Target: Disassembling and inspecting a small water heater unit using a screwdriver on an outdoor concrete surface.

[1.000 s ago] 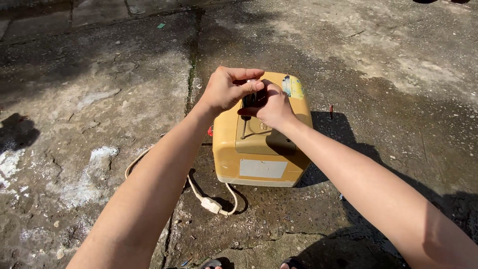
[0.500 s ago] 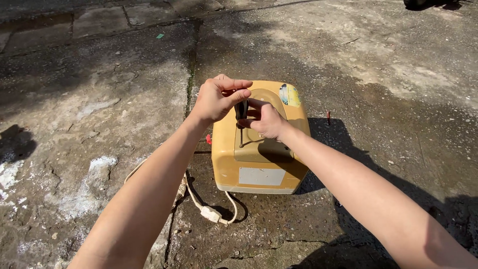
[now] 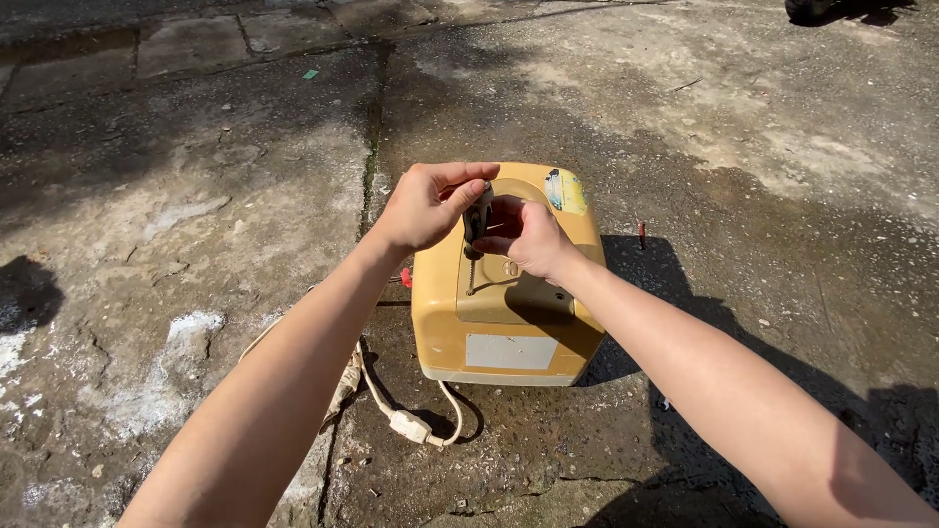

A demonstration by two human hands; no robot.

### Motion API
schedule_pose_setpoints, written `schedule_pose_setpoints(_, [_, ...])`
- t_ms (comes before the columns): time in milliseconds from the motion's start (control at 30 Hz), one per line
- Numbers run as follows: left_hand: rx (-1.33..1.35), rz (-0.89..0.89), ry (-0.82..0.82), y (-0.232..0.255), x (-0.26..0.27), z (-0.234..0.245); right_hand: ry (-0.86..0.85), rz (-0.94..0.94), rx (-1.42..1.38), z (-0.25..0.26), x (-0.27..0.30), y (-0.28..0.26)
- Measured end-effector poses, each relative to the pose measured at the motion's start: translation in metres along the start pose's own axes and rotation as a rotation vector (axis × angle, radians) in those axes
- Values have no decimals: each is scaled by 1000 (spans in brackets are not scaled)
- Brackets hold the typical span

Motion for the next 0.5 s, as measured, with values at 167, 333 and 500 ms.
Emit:
schedule_pose_setpoints(167, [-130, -93, 39, 10, 1, -3, 35, 34, 80, 6, -10, 10])
schedule_pose_setpoints(333, [-78, -113, 14, 20, -1, -5, -26, 37, 25, 1, -2, 4])
schedule_pose_setpoints(500, [-193, -149, 10, 24, -1, -6, 157, 41, 253, 6, 1, -14])
Point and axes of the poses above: each hand's wrist, its own x-axis away from the middle knuckle, its own z-axis out of the back of the hand, y = z × x, the point moved 9 cm from there along -x, towards the middle knuckle, and after that the axes turned 10 degrees about -z, right-handed, at the moved point
